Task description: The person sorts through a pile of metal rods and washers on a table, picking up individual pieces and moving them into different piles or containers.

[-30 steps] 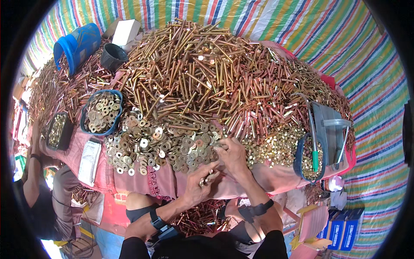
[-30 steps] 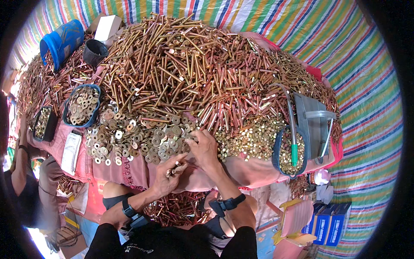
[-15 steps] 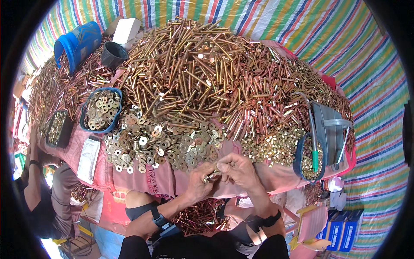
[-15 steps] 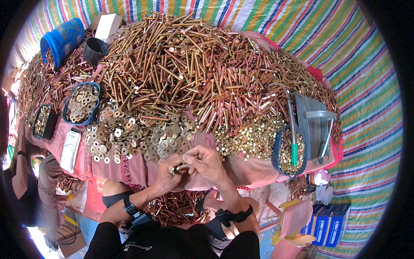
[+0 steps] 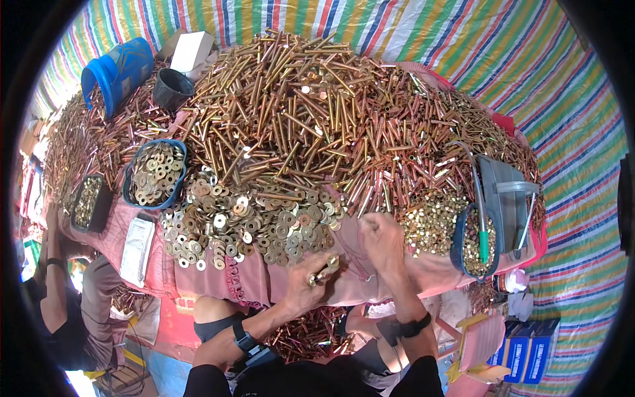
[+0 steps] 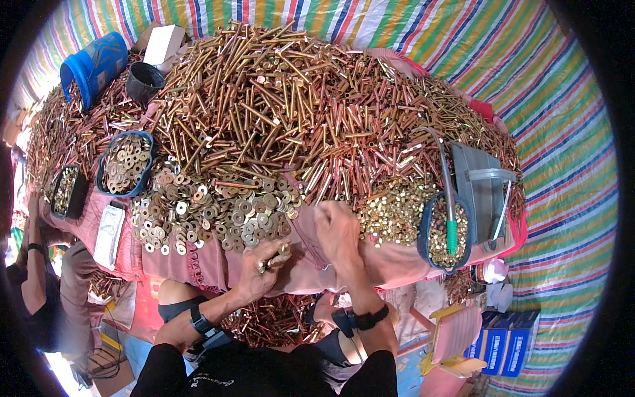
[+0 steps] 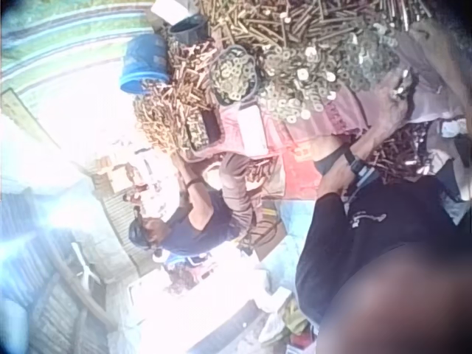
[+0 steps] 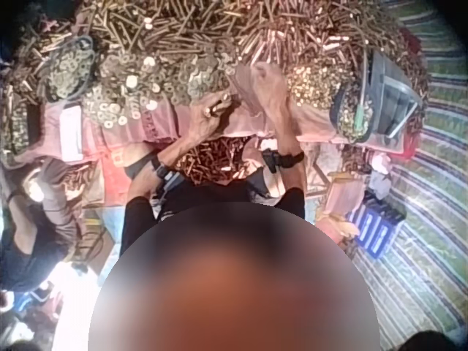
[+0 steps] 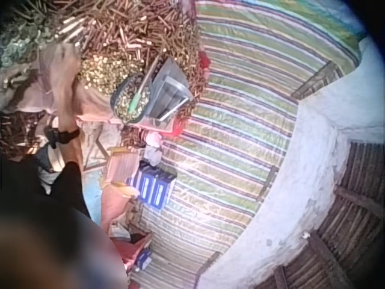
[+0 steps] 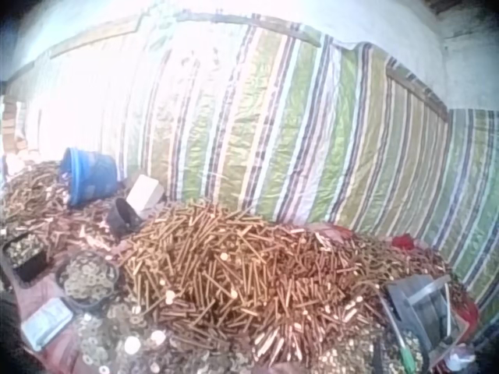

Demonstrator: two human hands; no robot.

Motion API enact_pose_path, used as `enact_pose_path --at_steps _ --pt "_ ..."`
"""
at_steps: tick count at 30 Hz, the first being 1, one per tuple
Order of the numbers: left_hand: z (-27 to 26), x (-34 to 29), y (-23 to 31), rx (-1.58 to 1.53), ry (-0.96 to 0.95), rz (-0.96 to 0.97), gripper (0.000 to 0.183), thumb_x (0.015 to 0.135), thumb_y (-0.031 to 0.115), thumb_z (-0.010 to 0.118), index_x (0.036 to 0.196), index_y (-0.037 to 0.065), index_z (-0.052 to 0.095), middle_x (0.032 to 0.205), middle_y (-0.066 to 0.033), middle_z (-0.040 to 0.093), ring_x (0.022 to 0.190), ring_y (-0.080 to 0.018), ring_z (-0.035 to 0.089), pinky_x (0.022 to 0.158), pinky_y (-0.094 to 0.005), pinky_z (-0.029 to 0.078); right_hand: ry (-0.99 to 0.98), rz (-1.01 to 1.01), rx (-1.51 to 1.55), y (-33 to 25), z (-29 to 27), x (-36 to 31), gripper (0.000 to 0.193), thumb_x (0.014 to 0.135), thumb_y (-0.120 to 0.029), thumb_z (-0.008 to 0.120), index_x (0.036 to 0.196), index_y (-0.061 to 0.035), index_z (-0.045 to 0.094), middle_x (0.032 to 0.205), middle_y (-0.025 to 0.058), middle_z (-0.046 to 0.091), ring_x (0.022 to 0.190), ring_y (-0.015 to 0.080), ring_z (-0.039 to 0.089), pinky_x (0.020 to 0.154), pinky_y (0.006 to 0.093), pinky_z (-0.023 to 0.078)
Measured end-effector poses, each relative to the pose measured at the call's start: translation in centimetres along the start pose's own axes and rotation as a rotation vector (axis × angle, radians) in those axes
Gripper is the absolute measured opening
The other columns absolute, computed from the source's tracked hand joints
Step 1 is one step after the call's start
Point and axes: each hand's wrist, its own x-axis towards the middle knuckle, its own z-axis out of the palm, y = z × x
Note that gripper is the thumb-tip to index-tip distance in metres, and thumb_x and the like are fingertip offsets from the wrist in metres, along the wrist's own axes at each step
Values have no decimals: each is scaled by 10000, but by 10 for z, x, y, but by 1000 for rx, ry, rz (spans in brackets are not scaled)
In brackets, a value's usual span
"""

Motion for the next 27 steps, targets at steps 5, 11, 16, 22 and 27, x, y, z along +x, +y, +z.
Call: enact_pose_path --at_steps 5,11,16,22,27 --pt "3 -6 8 -140 35 -220 552 919 -79 590 1459 31 587 1143 -124 774 1017 -228 757 910 -334 595 -85 220 -295 23 18 24 378 895 -412 780 884 -35 759 803 222 739 730 397 728 683 496 558" --pt "1 -6 -1 -57 4 -46 531 952 -72 572 1473 34 574 1176 -128 766 1060 -238 749 939 -335 589 -119 260 -201 22 25 27 390 890 -412 756 872 -23 734 772 240 721 697 386 717 680 492 556" --pt "0 -7 0 -89 -28 -90 475 977 -51 562 1444 27 592 1216 -167 752 1075 -252 743 942 -352 591 -280 501 338 8 -24 22 197 948 -180 741 1050 -11 739 790 78 727 689 153 693 620 309 548" --pt "3 -2 3 -77 24 -30 419 970 -61 579 1381 0 628 1134 -177 763 1013 -259 753 911 -358 596 -384 351 652 -26 -75 16 196 997 -146 713 1152 -34 755 824 -1 692 653 57 595 543 230 471" --pt "6 -3 5 -37 27 -54 316 1037 40 569 1336 -15 659 1096 -186 750 917 -242 757 814 -346 602 -508 340 732 -46 -75 7 210 995 -199 739 1110 -24 749 709 -10 648 580 58 577 510 223 440"
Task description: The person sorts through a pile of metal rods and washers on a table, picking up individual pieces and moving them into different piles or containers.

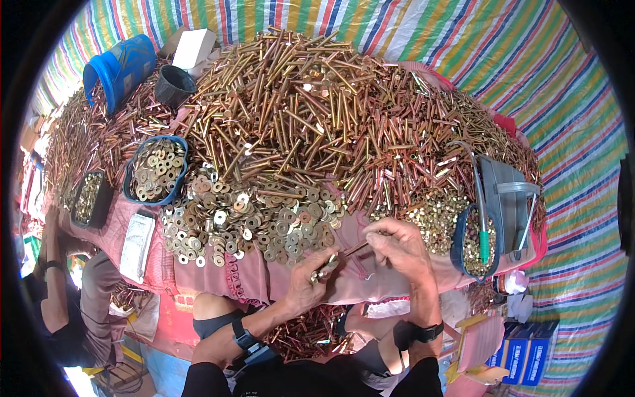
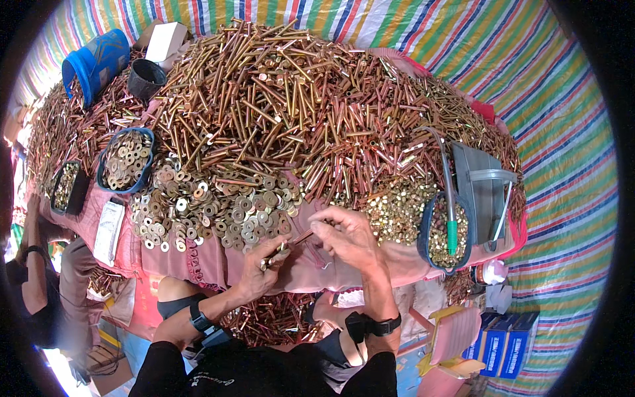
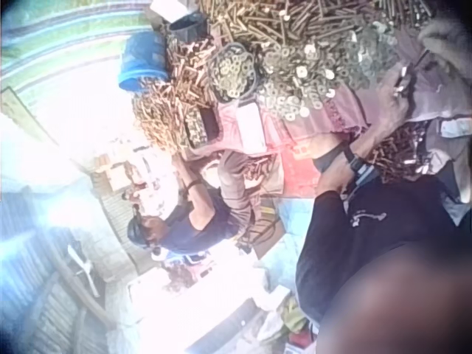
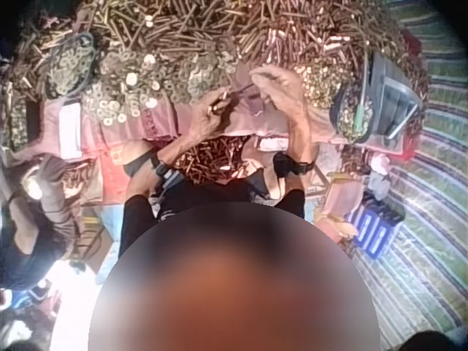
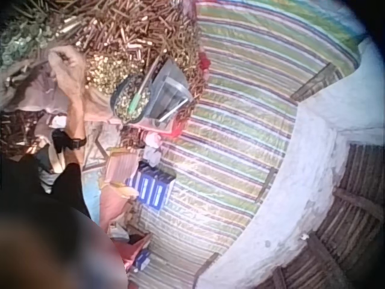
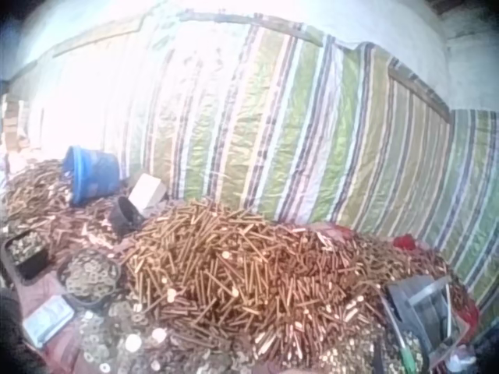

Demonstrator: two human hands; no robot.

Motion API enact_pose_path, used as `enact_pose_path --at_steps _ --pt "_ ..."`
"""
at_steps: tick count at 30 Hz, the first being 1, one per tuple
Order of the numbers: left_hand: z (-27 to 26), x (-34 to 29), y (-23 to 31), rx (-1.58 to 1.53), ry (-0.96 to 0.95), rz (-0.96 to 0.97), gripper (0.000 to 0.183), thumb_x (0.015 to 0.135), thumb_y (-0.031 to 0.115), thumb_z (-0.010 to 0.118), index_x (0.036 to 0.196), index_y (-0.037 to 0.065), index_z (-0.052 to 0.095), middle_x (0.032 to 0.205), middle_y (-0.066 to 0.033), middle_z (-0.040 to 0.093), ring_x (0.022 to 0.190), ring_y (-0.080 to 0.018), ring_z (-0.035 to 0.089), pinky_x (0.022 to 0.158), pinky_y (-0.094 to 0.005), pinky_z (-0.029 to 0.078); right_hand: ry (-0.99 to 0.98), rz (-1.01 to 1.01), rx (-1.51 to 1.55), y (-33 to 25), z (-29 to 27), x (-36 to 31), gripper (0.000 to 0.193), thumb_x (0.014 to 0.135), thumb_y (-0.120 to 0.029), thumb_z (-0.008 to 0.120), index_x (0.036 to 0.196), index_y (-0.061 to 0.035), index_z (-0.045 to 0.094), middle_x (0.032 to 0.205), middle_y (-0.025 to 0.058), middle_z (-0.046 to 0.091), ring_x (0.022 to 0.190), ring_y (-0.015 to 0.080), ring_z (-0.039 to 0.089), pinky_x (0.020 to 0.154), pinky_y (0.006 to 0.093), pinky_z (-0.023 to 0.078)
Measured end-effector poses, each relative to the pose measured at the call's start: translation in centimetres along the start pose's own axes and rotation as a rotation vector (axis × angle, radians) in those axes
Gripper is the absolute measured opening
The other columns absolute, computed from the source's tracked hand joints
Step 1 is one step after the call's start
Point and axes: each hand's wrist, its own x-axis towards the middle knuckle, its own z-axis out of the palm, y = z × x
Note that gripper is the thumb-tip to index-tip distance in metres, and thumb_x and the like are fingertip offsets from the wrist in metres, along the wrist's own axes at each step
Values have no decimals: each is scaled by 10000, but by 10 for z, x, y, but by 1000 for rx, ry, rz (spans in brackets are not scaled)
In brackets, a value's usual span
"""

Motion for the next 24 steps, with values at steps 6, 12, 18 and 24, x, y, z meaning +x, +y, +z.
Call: enact_pose_path --at_steps 6,12,18,24 --pt "2 1 1 -46 5 8 304 1073 119 558 1322 -21 661 1078 -180 740 879 -225 753 765 -335 599 6 -72 -31 5 14 3 216 1001 -215 733 1084 -16 750 660 -11 639 542 50 571 478 217 422" --pt "-1 2 5 -58 -28 -9 292 1059 85 564 1312 -12 671 1023 -151 728 856 -222 743 747 -337 593 29 -113 -36 1 17 2 194 999 -198 728 1066 -17 749 731 5 666 585 55 594 516 229 458" --pt "2 3 3 -52 -12 56 311 1023 22 571 1313 3 679 980 -136 727 819 -222 729 731 -333 582 109 -473 -363 -6 29 2 137 957 -118 723 1007 9 736 768 40 658 672 94 605 604 280 469" --pt "2 2 -1 -43 -1 93 445 920 -80 601 1349 12 668 982 -140 743 840 -253 730 747 -345 584 186 -497 -484 -11 40 -4 136 953 -109 720 1012 13 722 812 94 678 708 179 644 652 334 507"
